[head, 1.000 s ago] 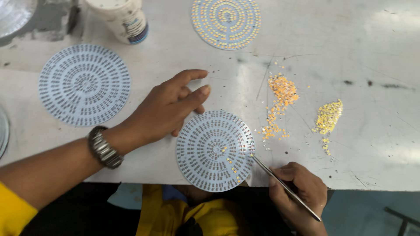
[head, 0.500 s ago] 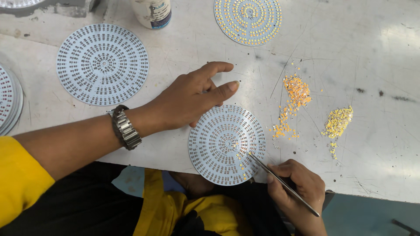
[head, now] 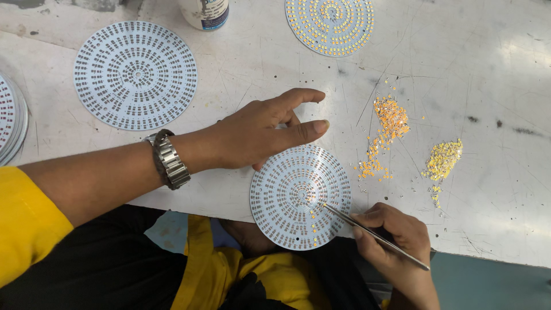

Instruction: The person uses tweezers to pick small yellow LED chips from a pile on the table and places them into designated slots on a circular LED board. The person continues this process, filling the board's slots one by one.

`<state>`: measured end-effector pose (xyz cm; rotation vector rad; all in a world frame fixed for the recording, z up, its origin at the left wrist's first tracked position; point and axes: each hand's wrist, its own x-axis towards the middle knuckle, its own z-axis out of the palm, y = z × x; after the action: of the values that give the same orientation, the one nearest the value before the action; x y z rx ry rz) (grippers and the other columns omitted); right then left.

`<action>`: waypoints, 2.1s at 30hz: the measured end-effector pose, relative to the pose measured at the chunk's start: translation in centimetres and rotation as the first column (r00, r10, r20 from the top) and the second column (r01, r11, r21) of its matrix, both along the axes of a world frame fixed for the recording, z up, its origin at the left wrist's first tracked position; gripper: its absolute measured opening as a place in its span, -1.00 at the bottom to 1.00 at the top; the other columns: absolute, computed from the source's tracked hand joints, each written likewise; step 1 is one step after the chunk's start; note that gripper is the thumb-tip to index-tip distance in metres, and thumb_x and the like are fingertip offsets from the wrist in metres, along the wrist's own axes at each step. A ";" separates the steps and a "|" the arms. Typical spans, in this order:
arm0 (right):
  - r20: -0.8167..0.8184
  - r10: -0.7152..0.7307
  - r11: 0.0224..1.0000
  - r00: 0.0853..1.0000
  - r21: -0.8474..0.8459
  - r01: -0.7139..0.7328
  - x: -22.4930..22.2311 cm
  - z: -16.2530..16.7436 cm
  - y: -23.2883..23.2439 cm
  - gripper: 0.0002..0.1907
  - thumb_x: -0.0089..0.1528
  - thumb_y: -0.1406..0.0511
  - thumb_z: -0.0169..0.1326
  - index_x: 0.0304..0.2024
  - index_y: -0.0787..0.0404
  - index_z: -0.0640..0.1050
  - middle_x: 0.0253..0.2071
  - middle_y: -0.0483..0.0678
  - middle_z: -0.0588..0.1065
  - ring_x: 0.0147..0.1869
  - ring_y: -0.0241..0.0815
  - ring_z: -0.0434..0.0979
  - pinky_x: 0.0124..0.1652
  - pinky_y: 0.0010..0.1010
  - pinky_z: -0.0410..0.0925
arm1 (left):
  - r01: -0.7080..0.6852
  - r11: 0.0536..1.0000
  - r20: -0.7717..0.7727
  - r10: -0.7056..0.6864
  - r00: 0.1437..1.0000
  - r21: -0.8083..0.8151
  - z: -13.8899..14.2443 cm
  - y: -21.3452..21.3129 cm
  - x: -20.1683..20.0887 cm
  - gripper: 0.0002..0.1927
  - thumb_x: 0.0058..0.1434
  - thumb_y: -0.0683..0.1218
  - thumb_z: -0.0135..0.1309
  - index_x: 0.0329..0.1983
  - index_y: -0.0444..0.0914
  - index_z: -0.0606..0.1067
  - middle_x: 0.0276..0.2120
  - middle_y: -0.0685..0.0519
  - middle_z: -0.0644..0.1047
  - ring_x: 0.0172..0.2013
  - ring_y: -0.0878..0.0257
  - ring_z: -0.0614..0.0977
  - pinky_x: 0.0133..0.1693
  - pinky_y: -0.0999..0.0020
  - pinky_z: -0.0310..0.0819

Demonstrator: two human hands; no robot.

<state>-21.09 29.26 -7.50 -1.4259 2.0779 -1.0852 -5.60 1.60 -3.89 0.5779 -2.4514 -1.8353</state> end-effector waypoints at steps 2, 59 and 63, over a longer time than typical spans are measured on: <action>0.007 0.043 0.999 0.999 0.021 -0.043 -0.5 0.2 0.0 -0.85 0.03 0.38 0.25 -0.35 0.29 0.62 -0.50 -0.11 0.55 -0.51 -0.37 0.51 -0.46 -0.58 0.33 | 0.008 1.000 0.000 -0.008 1.000 0.004 -0.1 0.0 0.0 -0.13 0.14 0.40 -0.18 0.40 -0.17 0.16 -0.35 -0.04 0.64 -0.70 0.34 0.61 -0.71 0.50 0.48; -0.086 -0.162 0.979 0.983 0.114 0.171 -5.6 1.5 6.4 -0.81 0.03 0.42 0.21 -0.30 0.37 0.64 -0.44 -0.03 0.63 -0.41 -0.31 0.60 -0.39 -0.54 0.39 | 0.008 0.998 0.147 -0.017 0.989 0.060 0.7 -0.1 -0.2 -0.20 0.14 0.34 -0.08 0.44 0.01 0.22 -0.21 0.04 0.67 -0.75 0.37 0.45 -0.68 0.41 0.35; -0.098 -0.157 0.973 0.983 0.154 0.171 -4.8 1.5 4.9 -0.86 0.04 0.40 0.21 -0.35 0.33 0.64 -0.57 -0.10 0.54 -0.56 -0.39 0.45 -0.50 -0.57 0.29 | -0.010 0.997 0.147 -0.002 0.989 0.078 0.5 0.2 -0.2 -0.25 0.16 0.27 -0.03 0.43 0.01 0.24 -0.16 0.06 0.64 -0.77 0.37 0.41 -0.70 0.40 0.36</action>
<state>-25.89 34.12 -5.96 -1.2610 2.3213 -0.9043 -5.76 1.77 -3.41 0.7485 -2.4729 -1.9625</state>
